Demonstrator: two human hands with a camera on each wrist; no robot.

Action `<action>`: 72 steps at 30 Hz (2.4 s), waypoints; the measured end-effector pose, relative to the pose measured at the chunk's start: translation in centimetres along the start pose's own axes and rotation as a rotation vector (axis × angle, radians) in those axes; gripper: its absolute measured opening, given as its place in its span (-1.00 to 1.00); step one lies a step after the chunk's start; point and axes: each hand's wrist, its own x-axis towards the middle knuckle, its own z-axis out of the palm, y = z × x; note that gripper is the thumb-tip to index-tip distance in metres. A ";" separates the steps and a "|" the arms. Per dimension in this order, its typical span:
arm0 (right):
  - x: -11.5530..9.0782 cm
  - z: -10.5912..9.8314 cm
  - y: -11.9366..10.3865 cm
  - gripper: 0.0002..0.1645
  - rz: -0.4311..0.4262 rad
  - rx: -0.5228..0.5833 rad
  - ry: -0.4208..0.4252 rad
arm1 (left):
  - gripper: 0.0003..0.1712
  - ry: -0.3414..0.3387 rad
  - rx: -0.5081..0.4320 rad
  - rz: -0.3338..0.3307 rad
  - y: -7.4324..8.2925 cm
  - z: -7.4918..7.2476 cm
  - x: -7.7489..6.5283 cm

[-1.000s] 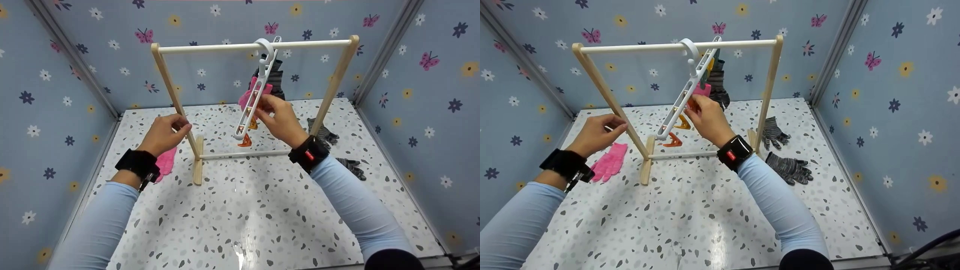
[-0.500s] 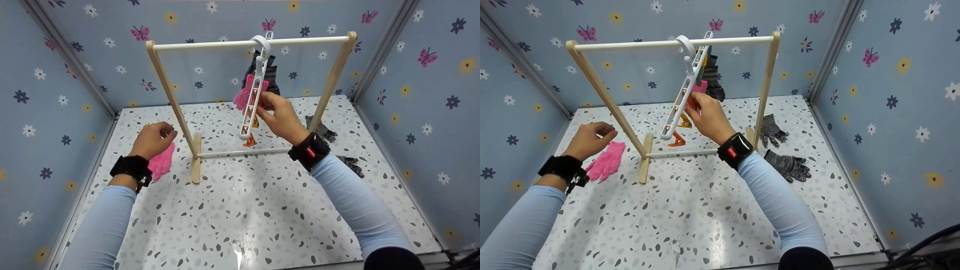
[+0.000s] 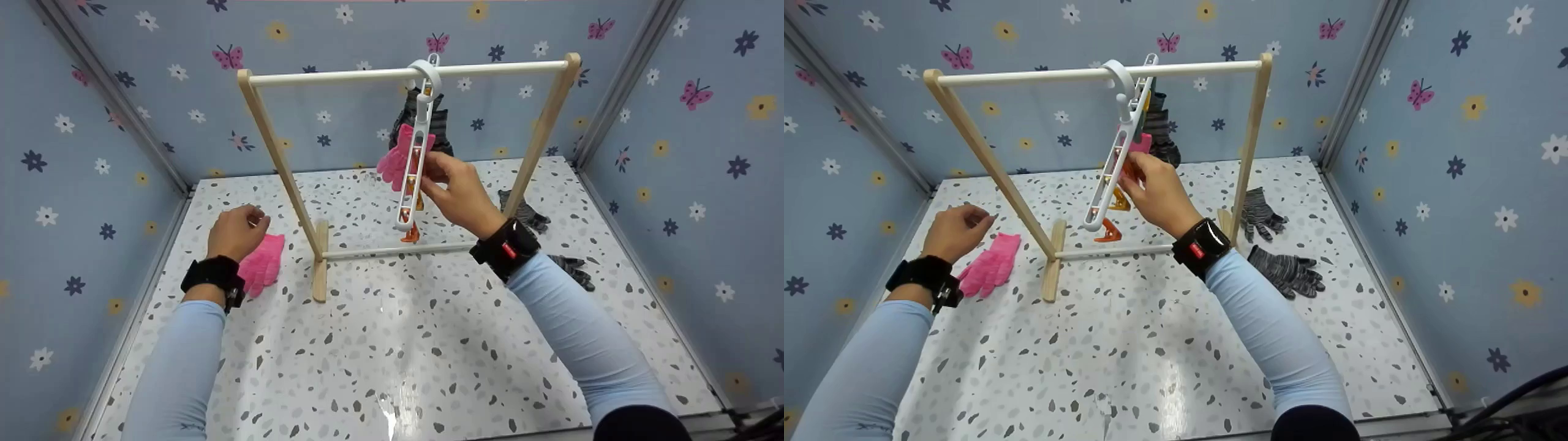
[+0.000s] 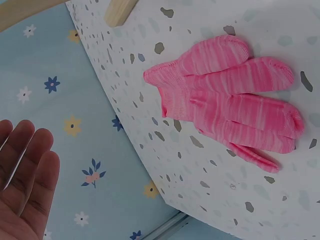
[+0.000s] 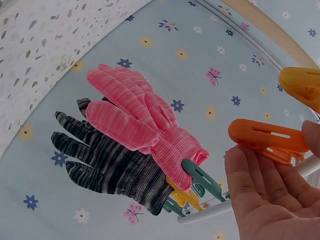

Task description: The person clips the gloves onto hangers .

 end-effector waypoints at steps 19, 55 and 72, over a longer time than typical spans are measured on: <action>-0.1 -0.2 -0.2 -0.58 0.019 0.003 0.012 | -0.55 -0.026 0.044 -0.116 -2.9 2.8 1.5; -0.2 -0.8 0.3 -0.64 0.012 -0.031 0.011 | -0.70 -0.420 0.258 -0.262 -7.4 9.0 0.2; -0.1 -1.0 0.1 -0.66 0.007 -0.028 -0.001 | -0.66 -0.394 0.290 -0.217 -5.2 7.3 -0.9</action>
